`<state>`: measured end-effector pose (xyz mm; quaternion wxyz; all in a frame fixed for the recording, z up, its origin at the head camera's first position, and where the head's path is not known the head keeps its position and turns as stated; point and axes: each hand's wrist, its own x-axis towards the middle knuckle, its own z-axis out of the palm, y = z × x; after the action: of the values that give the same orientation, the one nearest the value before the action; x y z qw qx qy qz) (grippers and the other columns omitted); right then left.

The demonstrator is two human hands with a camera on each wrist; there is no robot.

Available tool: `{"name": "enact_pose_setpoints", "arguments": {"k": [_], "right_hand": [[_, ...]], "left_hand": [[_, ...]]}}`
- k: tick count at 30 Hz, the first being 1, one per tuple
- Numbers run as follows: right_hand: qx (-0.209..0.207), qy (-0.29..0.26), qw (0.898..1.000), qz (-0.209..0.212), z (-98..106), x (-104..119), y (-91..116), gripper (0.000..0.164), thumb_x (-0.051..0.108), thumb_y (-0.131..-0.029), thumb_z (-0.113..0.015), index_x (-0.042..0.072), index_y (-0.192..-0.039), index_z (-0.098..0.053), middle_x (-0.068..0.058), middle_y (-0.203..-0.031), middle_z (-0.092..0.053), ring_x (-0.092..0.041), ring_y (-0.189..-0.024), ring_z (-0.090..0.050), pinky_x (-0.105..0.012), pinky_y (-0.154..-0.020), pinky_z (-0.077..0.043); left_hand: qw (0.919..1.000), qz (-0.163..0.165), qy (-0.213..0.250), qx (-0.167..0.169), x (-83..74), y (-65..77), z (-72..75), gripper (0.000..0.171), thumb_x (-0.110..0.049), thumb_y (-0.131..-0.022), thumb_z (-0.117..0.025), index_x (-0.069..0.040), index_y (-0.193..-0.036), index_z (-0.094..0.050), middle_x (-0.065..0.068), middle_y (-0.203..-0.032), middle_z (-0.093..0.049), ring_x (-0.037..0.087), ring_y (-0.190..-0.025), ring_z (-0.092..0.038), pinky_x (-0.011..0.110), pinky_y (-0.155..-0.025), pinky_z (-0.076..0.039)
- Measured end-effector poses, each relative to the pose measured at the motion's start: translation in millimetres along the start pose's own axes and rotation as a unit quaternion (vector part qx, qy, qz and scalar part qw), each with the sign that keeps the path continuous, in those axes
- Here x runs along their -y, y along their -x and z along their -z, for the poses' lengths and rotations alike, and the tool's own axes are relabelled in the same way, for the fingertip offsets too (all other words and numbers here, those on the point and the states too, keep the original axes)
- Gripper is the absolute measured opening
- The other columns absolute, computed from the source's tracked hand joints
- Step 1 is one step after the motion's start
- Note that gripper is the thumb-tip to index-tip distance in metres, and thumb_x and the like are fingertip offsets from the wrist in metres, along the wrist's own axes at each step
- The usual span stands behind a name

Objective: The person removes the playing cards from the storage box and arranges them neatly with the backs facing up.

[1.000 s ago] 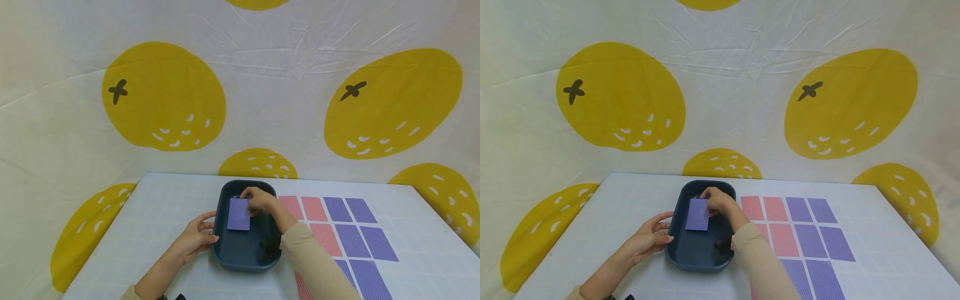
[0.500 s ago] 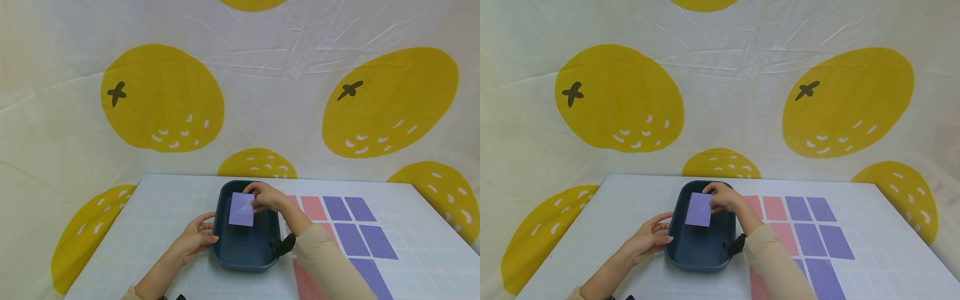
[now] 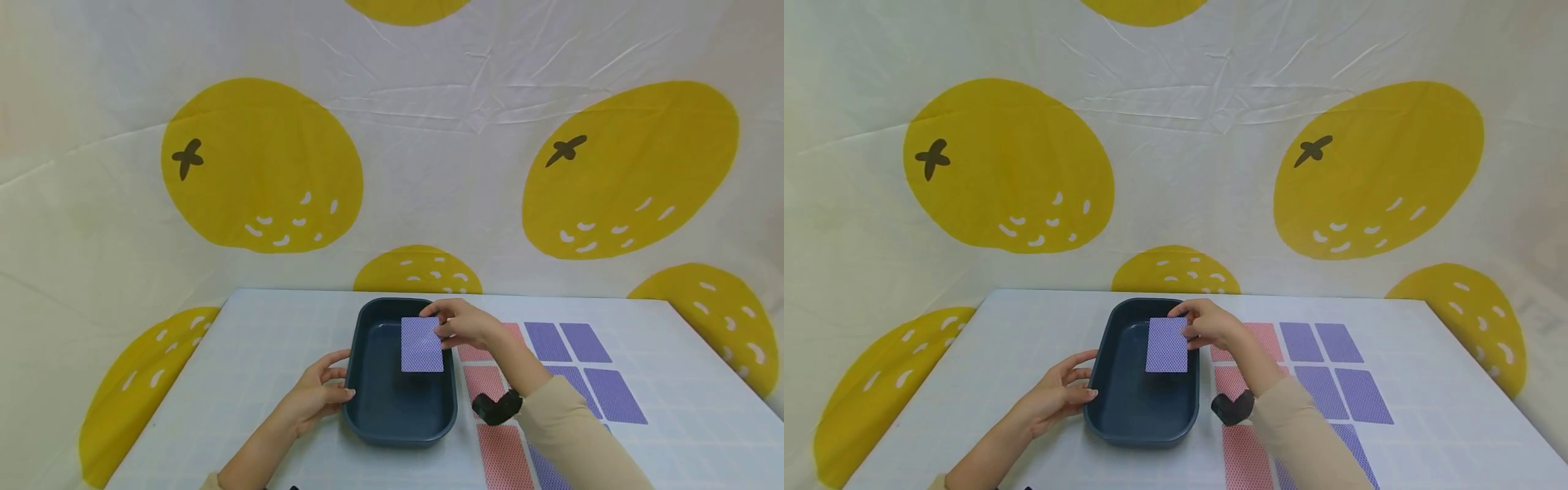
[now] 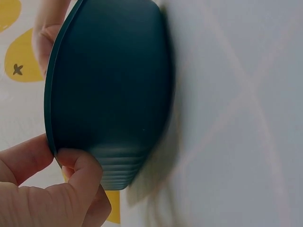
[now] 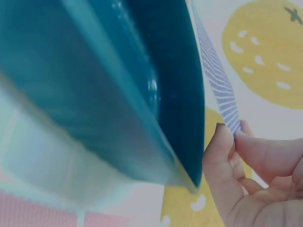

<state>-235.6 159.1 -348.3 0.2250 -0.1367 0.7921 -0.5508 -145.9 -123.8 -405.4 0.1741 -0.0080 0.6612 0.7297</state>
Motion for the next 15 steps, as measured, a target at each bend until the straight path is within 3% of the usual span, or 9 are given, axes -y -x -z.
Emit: {"name": "enact_pose_setpoints", "arguments": {"k": [7,15], "right_hand": [[-0.012,0.030,0.999,0.003,22,-4,21,0.035,-0.005,-0.085,-0.053,-0.003,-0.120,-0.055,-0.012,-0.091,-0.040,-0.021,-0.071,-0.048,-0.036,-0.068,-0.052],[-0.011,0.034,0.999,0.006,45,-8,47,0.036,-0.003,-0.087,-0.052,-0.005,-0.123,-0.051,-0.012,-0.089,-0.039,-0.020,-0.071,-0.050,-0.032,-0.066,-0.053]], "left_hand": [[1.0000,0.001,0.001,-0.003,-0.2,0.6,-0.7,0.071,0.012,-0.079,-0.062,-0.002,-0.141,-0.031,0.011,-0.102,-0.047,0.016,-0.081,-0.048,0.029,-0.067,-0.047],[0.9999,0.004,-0.002,-0.010,-1.4,0.8,-1.9,0.071,0.012,-0.079,-0.063,-0.002,-0.141,-0.032,0.012,-0.103,-0.047,0.017,-0.081,-0.049,0.029,-0.066,-0.047]]}}
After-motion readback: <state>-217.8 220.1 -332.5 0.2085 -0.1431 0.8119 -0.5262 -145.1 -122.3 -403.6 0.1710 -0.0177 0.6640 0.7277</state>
